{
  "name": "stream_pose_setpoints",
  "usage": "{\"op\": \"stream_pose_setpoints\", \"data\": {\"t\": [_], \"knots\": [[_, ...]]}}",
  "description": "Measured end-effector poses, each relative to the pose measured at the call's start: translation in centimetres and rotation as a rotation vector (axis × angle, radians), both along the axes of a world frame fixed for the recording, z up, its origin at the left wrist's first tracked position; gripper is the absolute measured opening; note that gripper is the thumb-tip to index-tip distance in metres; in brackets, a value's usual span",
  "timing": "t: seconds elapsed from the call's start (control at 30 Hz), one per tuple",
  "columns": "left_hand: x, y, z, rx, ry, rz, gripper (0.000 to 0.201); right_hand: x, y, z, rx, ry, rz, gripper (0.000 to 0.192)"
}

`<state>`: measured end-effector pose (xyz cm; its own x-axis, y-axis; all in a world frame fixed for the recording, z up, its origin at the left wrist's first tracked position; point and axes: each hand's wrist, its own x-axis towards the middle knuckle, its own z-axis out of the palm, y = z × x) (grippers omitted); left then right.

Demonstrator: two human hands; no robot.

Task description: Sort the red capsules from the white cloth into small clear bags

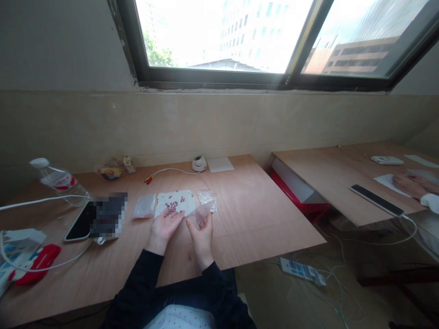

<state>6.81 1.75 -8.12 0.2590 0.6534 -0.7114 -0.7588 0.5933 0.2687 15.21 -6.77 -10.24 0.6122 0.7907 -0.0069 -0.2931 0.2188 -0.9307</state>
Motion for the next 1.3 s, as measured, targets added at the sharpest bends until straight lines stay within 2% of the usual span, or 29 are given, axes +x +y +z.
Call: {"op": "stream_pose_setpoints", "data": {"t": [0.2, 0.37, 0.47, 0.6, 0.7, 0.8, 1.0, 1.17, 1.3], "knots": [[-0.6, 0.0, 0.0, 0.086, 0.1, -0.066, 0.038, 0.1, 0.1, -0.2, -0.036, 0.052, -0.015, 0.066], [-1.0, 0.9, -0.1, 0.305, 0.294, -0.166, 0.024, 0.4, 0.3, -0.6, -0.056, 0.17, 0.001, 0.063], [-0.6, 4.1, 0.3, 0.524, 0.508, -0.243, 0.015, 0.7, 0.4, -0.6, -0.078, 0.241, 0.004, 0.061], [0.4, 11.1, 0.8, 0.824, 0.885, -0.344, 0.013, 0.9, 0.3, -0.5, -0.08, 0.257, 0.013, 0.057], [0.8, 15.6, 0.3, 0.977, 1.128, -0.493, 0.024, 0.9, 0.1, -0.4, -0.073, 0.331, 0.034, 0.054], [1.1, 18.3, -0.8, 1.113, 1.306, -0.635, 0.03, 1.0, -0.2, -0.6, -0.104, 0.475, 0.08, 0.053], [2.7, 19.9, -3.4, 1.277, 1.536, -0.8, 0.03, 2.1, -0.7, -1.0, -0.13, 0.575, 0.044, 0.05], [3.0, 20.4, -5.0, 1.313, 1.654, -0.845, 0.03, 2.5, -0.6, -1.1, -0.119, 0.57, 0.045, 0.05], [2.6, 20.4, -5.5, 1.312, 1.693, -0.832, 0.029, 2.7, -0.5, -1.3, -0.092, 0.545, 0.032, 0.046]]}}
